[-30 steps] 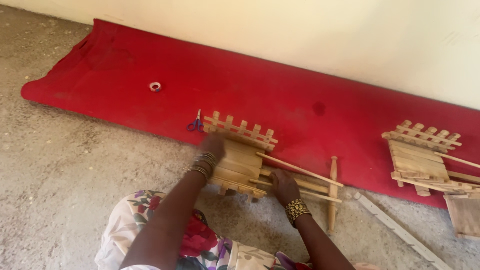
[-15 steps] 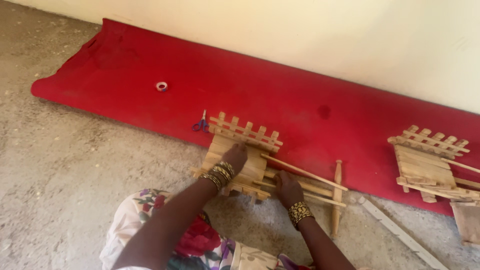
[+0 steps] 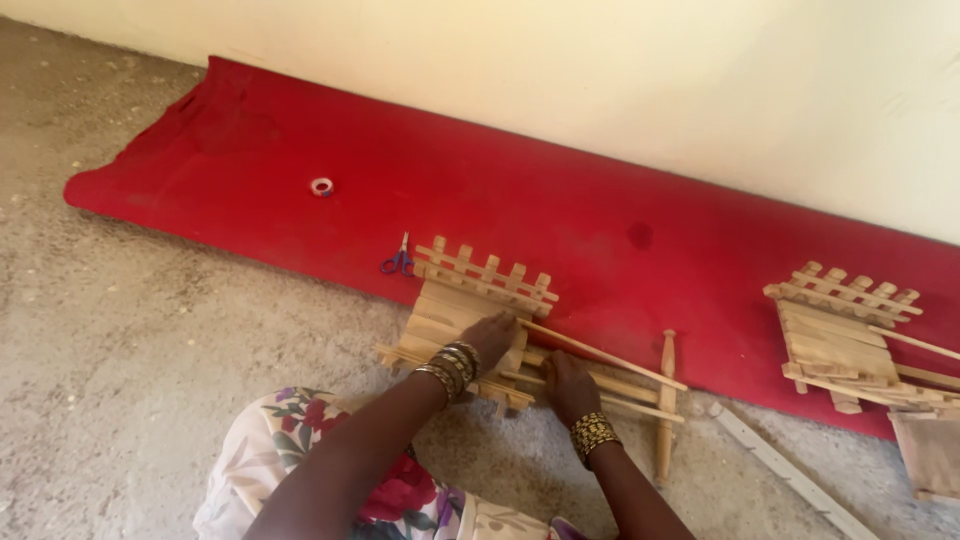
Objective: The person sits on the floor and assembles a small wooden toy structure, fitting wooden dowels and crossbars into a slatted base and then mounting a spindle-shaped wooden piece onto the upright supports, pressing and adjusting the parts to fit them together by hand.
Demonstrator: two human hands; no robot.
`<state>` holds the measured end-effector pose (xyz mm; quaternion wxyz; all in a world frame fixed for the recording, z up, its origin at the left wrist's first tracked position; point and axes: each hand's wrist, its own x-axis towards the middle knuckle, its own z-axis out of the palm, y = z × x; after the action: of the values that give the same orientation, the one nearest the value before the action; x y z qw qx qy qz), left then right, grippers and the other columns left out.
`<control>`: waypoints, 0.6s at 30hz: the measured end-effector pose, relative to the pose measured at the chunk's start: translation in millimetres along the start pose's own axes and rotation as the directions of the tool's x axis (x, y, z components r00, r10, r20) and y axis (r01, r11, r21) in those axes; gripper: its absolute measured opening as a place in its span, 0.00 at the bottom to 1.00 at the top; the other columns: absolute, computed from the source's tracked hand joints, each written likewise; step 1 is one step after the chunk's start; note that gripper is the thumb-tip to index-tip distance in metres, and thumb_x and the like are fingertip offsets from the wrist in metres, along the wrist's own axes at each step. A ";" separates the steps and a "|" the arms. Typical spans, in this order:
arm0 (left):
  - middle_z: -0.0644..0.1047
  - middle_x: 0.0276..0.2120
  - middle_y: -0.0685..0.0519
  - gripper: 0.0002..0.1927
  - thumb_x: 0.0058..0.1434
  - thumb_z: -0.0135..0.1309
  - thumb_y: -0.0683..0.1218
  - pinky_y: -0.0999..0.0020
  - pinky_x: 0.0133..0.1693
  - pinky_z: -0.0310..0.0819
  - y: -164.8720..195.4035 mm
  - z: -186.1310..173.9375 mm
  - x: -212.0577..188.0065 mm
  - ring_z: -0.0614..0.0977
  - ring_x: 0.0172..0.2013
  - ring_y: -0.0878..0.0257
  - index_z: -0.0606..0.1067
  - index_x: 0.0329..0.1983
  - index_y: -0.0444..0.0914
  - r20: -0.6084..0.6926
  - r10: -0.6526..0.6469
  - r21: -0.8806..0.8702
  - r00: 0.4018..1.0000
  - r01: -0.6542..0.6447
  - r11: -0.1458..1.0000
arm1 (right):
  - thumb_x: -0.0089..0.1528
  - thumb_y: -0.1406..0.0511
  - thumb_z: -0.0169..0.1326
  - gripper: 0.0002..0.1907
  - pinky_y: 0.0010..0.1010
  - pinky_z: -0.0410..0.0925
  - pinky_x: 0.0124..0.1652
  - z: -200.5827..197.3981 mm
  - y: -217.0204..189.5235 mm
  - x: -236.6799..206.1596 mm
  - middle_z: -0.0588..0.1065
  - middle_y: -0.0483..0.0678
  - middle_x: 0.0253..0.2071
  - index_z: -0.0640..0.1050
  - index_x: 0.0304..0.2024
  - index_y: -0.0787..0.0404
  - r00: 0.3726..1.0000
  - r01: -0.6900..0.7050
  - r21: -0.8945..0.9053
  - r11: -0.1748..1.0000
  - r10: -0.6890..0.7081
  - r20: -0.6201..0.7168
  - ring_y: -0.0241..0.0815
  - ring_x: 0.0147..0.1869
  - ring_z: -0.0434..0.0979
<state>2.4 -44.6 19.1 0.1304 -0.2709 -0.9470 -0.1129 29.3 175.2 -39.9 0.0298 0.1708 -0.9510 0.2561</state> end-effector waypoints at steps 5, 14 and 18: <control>0.80 0.42 0.42 0.09 0.69 0.45 0.40 0.57 0.44 0.82 -12.5 -11.6 -4.8 0.83 0.41 0.51 0.74 0.48 0.35 0.272 -0.289 -0.081 0.918 0.321 0.944 | 0.68 0.60 0.48 0.11 0.46 0.72 0.41 -0.7 2.4 -0.8 0.78 0.55 0.37 0.74 0.39 0.61 0.999 0.040 0.038 0.998 -0.041 0.025 0.56 0.41 0.78; 0.80 0.42 0.41 0.12 0.55 0.58 0.40 0.56 0.47 0.80 -48.7 -57.0 -69.1 0.83 0.44 0.47 0.77 0.44 0.35 0.336 -0.429 0.121 0.838 0.414 0.902 | 0.63 0.66 0.51 0.07 0.45 0.73 0.46 -9.0 -16.1 10.6 0.79 0.54 0.43 0.78 0.41 0.60 0.993 0.083 0.180 0.980 -0.067 -0.095 0.55 0.46 0.80; 0.82 0.40 0.45 0.12 0.52 0.58 0.37 0.57 0.50 0.79 -34.3 -58.7 -63.9 0.84 0.43 0.49 0.82 0.39 0.39 0.370 -0.358 -0.184 0.857 0.446 0.876 | 0.63 0.66 0.54 0.08 0.42 0.73 0.47 -7.6 -33.1 15.8 0.79 0.54 0.44 0.81 0.43 0.60 0.994 0.097 0.226 0.969 -0.081 -0.079 0.54 0.47 0.80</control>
<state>47.1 -120.6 49.7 -0.0909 -0.0950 -0.9674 -0.2164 25.4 147.2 -15.3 0.0544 0.2067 -0.9048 0.3683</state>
